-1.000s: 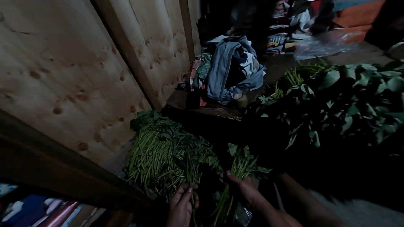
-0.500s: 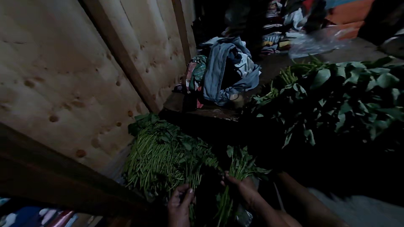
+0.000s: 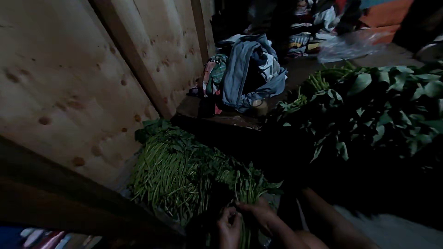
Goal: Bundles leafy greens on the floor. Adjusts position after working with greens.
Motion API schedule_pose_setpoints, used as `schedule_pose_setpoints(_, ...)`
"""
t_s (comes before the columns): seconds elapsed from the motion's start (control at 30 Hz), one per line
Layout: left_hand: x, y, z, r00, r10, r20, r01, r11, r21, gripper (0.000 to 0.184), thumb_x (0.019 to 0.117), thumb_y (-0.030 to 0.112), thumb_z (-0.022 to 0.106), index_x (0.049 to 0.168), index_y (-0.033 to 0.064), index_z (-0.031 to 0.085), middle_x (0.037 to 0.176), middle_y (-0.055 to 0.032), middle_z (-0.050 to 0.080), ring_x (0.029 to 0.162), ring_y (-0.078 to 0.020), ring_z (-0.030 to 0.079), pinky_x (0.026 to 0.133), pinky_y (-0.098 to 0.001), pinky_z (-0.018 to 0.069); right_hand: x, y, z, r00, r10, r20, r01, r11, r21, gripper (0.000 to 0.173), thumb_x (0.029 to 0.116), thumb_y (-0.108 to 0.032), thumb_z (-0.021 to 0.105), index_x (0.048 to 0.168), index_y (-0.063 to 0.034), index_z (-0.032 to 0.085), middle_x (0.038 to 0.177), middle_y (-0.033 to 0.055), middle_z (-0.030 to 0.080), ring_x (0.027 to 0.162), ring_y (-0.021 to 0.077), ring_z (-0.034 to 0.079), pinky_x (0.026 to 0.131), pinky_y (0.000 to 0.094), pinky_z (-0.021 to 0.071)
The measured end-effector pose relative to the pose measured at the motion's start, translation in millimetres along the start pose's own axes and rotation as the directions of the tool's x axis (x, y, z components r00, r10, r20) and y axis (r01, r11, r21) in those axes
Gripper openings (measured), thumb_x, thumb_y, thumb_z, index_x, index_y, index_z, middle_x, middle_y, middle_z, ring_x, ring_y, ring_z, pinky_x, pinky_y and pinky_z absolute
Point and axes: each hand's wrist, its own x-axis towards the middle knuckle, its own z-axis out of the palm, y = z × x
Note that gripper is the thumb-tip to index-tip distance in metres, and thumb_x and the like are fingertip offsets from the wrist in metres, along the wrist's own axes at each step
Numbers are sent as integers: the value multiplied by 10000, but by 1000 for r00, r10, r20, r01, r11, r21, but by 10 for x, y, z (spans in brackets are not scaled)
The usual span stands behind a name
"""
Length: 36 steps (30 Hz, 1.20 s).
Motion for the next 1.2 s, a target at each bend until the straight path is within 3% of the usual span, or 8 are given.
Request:
schedule_pose_setpoints(0.23,44,-58,50,972,3,234,-67,961,269,252,1003,155,610,1087,-42,743,1124,-206,725,1094,-326,693,1027,-449,519,143,34,-39,958,65,-278,-104,986,-128,445,884,-171,816,1193,64,599,1019,176,698,898,253,706,827,433,585)
schedule_pose_setpoints(0.4,396,-323,79,892,-329,310,189,895,405,346,1062,238,532,1224,-30,679,1203,-218,692,1169,-329,655,1057,-474,483,253,-2,-112,828,69,-556,12,990,142,408,921,-179,786,1178,84,608,1028,208,690,904,292,694,818,472,576)
schedule_pose_setpoints(0.6,955,-1013,32,852,-502,146,182,547,817,521,1009,290,588,1522,277,500,1649,-141,312,1482,-414,323,1167,-563,330,284,-39,-188,850,90,-520,-74,996,51,403,922,-205,787,1165,76,630,1040,207,688,918,290,689,833,460,569)
schedule_pose_setpoints(0.73,1106,-1161,-77,815,-560,150,189,501,845,528,1036,329,551,1538,187,473,1590,-100,438,1475,-373,370,1166,-574,345,275,-32,-150,885,54,-462,-78,996,-33,414,922,-208,785,1190,63,624,1085,206,688,988,297,687,883,464,563)
schedule_pose_setpoints(0.83,1048,-1081,-220,907,-418,46,303,724,620,365,1018,235,613,1332,56,661,1323,-178,665,1281,-341,602,1115,-513,438,273,-41,-142,894,25,-448,-79,992,-102,435,912,-233,798,1183,67,637,1082,214,691,996,309,685,892,479,553)
schedule_pose_setpoints(0.93,831,-875,-394,955,-291,-63,298,942,154,414,949,82,704,1314,-70,581,1153,-226,694,1056,-312,691,957,-458,551,258,-21,-133,898,12,-439,-50,996,-76,413,907,-206,800,1164,69,630,1043,205,693,948,297,694,861,469,568)
schedule_pose_setpoints(1.03,625,-717,-522,959,-278,-61,240,905,-351,489,954,-25,642,1399,-104,456,1114,-208,680,940,-226,707,839,-374,596,266,6,-147,910,6,-415,-40,997,-72,413,909,-217,798,1165,68,642,1057,213,698,971,311,694,884,488,561)
schedule_pose_setpoints(1.2,378,-429,-659,959,-282,-15,234,823,-518,282,1006,-46,522,1283,-94,542,1067,-144,740,842,-169,724,741,-303,589,198,11,-122,927,-25,-374,-5,997,-80,396,911,-207,796,1159,59,639,1019,190,700,916,282,699,842,464,576)
